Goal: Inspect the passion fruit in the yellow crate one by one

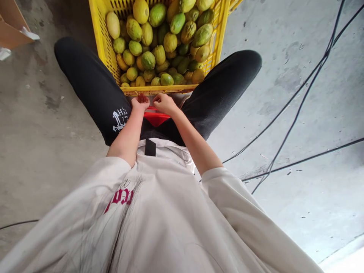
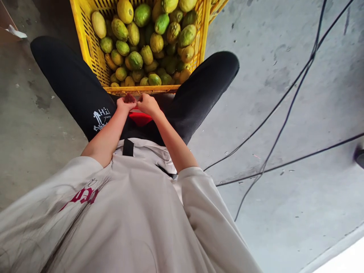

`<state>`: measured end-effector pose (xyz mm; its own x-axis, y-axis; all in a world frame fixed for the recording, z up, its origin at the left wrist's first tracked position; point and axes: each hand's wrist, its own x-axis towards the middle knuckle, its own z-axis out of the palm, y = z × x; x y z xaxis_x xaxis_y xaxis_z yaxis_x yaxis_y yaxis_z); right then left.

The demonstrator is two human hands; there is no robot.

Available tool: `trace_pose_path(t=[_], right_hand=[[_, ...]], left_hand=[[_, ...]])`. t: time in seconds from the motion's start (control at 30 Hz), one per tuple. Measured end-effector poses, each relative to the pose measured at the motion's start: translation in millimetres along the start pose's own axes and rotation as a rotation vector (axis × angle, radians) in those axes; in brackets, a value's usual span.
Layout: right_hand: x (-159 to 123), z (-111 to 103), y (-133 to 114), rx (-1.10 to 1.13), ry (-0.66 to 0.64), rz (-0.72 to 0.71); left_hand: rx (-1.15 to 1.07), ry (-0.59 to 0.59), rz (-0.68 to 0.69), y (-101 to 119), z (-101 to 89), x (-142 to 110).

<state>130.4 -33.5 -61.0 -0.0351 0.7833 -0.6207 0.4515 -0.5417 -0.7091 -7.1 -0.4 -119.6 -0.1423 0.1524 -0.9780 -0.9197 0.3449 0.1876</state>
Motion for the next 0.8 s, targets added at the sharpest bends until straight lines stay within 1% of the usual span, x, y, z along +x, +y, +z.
trace_pose_path(t=[0.03,0.07,0.13,0.2,0.23,0.27,0.37,0.43,0.5,0.57,0.67,0.73,0.8], right_hand=[[9.8,1.7,-0.6,0.039,0.017,0.065],[18.4,3.1,-2.5,0.125,0.036,0.142],[32.2,5.7,-7.5,0.367,0.052,0.310],[41.7,9.2,-11.1,0.562,0.053,0.419],[44.9,11.9,-11.4,0.633,0.067,0.433],[47.1,15.5,-10.4,0.694,0.094,0.415],[49.7,30.2,-1.7,0.889,0.232,0.326],[50.2,38.8,4.9,0.984,0.281,0.314],[51.5,42.6,8.0,1.064,0.312,0.329],[53.6,41.4,6.6,1.161,0.364,0.333],[56.6,35.1,0.1,1.319,0.437,0.332],[58.3,31.7,-3.5,1.402,0.447,0.338],[60.5,30.5,-5.4,1.433,0.417,0.324]], left_hand=[[0.021,0.008,-0.005,-1.7,0.2,-2.0],[0.043,0.020,-0.009,-3.5,0.6,-4.2],[0.089,0.031,-0.015,-6.8,2.0,-8.6],[0.148,0.017,-0.042,-9.6,3.8,-12.0],[0.181,0.005,-0.064,-11.1,4.8,-13.3],[0.215,-0.004,-0.086,-12.6,5.7,-14.3],[0.278,-0.031,-0.110,-18.8,8.8,-17.0],[0.271,-0.088,-0.097,-23.7,11.4,-19.5],[0.238,-0.162,-0.083,-27.9,14.4,-23.2],[0.211,-0.206,-0.099,-30.4,17.8,-27.9],[0.190,-0.228,-0.172,-30.5,23.2,-34.7],[0.169,-0.231,-0.193,-28.9,26.7,-38.3],[0.143,-0.237,-0.186,-26.6,30.1,-41.3]])
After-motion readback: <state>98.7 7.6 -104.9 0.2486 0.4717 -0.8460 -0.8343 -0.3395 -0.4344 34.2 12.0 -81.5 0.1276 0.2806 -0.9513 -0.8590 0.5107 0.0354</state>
